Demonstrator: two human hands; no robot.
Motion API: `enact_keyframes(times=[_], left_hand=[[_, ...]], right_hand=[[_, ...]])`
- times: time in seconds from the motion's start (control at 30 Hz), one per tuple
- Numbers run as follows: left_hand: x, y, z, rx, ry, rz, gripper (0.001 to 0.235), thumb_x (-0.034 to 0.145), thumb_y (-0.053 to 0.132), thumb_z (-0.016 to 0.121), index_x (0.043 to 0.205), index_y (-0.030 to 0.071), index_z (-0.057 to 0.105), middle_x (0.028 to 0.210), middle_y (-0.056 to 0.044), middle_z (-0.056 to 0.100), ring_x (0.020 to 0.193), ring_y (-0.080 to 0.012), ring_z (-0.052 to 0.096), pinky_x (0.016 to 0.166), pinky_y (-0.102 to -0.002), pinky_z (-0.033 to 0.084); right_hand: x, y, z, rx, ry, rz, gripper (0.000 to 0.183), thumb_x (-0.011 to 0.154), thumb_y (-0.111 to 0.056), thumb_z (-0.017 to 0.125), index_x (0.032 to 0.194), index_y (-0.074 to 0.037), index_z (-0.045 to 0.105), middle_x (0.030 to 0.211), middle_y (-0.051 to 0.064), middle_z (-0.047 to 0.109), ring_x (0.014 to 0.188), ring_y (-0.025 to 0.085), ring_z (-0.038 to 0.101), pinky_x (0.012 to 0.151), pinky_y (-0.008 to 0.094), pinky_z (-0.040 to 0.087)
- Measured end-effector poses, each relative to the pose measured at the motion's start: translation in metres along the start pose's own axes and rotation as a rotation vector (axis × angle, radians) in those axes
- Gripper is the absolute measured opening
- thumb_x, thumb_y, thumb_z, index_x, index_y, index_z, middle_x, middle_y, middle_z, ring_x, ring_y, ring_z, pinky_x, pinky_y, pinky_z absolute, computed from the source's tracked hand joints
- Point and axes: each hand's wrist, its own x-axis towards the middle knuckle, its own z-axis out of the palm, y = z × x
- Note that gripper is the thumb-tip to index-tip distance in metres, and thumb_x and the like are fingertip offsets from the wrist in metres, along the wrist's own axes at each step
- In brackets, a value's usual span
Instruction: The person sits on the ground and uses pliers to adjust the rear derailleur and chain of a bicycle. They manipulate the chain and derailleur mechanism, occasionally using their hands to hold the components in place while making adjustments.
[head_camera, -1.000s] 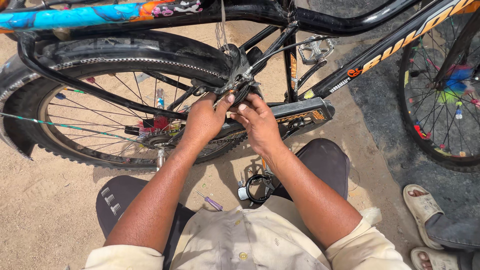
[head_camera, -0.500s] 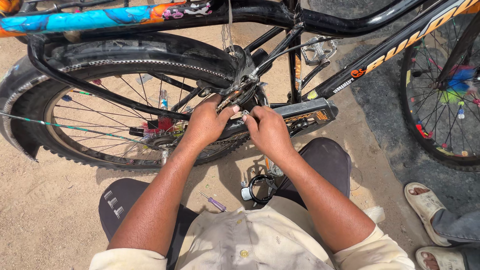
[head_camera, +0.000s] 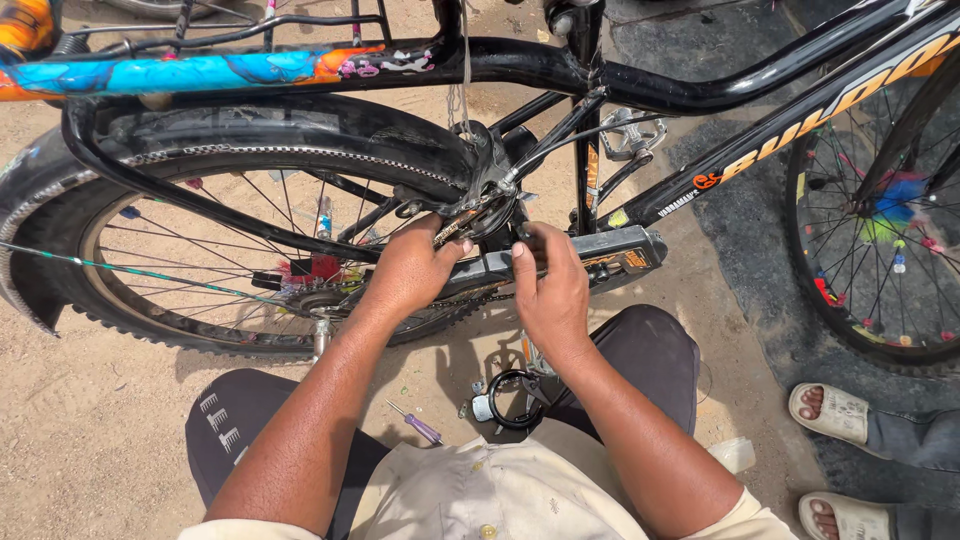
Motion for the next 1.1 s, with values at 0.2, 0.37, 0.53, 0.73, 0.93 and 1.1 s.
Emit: enact_keyframes(times=[0.2, 0.37, 0.53, 0.73, 0.93, 1.1], left_hand=[[-0.007, 0.008, -0.006, -0.018, 0.031, 0.058, 0.041, 0.09, 0.031, 0.074, 0.109, -0.002, 0.061, 0.097, -0.024, 0.069, 0.095, -0.0435, 0.069, 0.084, -0.051, 0.053], [-0.002, 0.012, -0.009, -0.012, -0.057, -0.133, 0.039, 0.089, 0.032, 0.072, 0.11, 0.001, 0.06, 0.092, -0.023, 0.071, 0.091, -0.0405, 0.072, 0.085, -0.05, 0.054], [-0.002, 0.01, -0.005, 0.02, 0.042, 0.01, 0.045, 0.089, 0.038, 0.078, 0.104, -0.002, 0.063, 0.099, -0.024, 0.069, 0.098, -0.044, 0.067, 0.087, -0.05, 0.053], [0.003, 0.007, 0.001, 0.032, -0.005, -0.017, 0.047, 0.089, 0.04, 0.076, 0.112, 0.0, 0.066, 0.101, -0.021, 0.071, 0.099, -0.0412, 0.069, 0.088, -0.05, 0.052], [0.014, -0.001, -0.002, 0.102, -0.078, 0.065, 0.044, 0.092, 0.039, 0.076, 0.109, -0.001, 0.068, 0.093, -0.023, 0.073, 0.089, -0.0432, 0.07, 0.08, -0.052, 0.053], [0.021, -0.007, 0.002, 0.265, -0.068, 0.142, 0.049, 0.097, 0.044, 0.076, 0.1, -0.004, 0.066, 0.086, -0.026, 0.069, 0.079, -0.0451, 0.068, 0.072, -0.054, 0.053]], right_hand=[[0.083, 0.024, 0.022, 0.582, -0.067, 0.58, 0.039, 0.115, -0.017, 0.06, 0.15, 0.0, 0.061, 0.102, 0.013, 0.066, 0.083, 0.023, 0.045, 0.07, 0.04, 0.037], [0.115, 0.042, 0.051, 0.895, -0.06, 0.435, 0.054, 0.097, -0.005, 0.062, 0.149, -0.004, 0.047, 0.125, 0.005, 0.065, 0.108, 0.011, 0.063, 0.096, 0.026, 0.05], [0.11, 0.028, 0.05, 0.7, -0.06, 0.4, 0.052, 0.099, -0.004, 0.061, 0.15, -0.003, 0.049, 0.128, 0.01, 0.063, 0.109, 0.013, 0.061, 0.096, 0.027, 0.051], [0.091, 0.026, -0.013, 0.481, -0.283, 0.352, 0.044, 0.108, -0.013, 0.054, 0.151, -0.006, 0.049, 0.129, 0.009, 0.068, 0.111, 0.012, 0.065, 0.099, 0.025, 0.053], [0.017, 0.092, -0.094, -0.002, -0.049, 0.516, 0.024, 0.107, -0.016, 0.06, 0.123, -0.002, 0.07, 0.1, 0.007, 0.075, 0.09, 0.016, 0.073, 0.082, 0.029, 0.059], [-0.063, 0.199, -0.097, -0.631, -0.511, 0.734, 0.035, 0.094, -0.027, 0.069, 0.123, -0.008, 0.072, 0.102, 0.019, 0.076, 0.099, 0.037, 0.072, 0.088, 0.045, 0.055]])
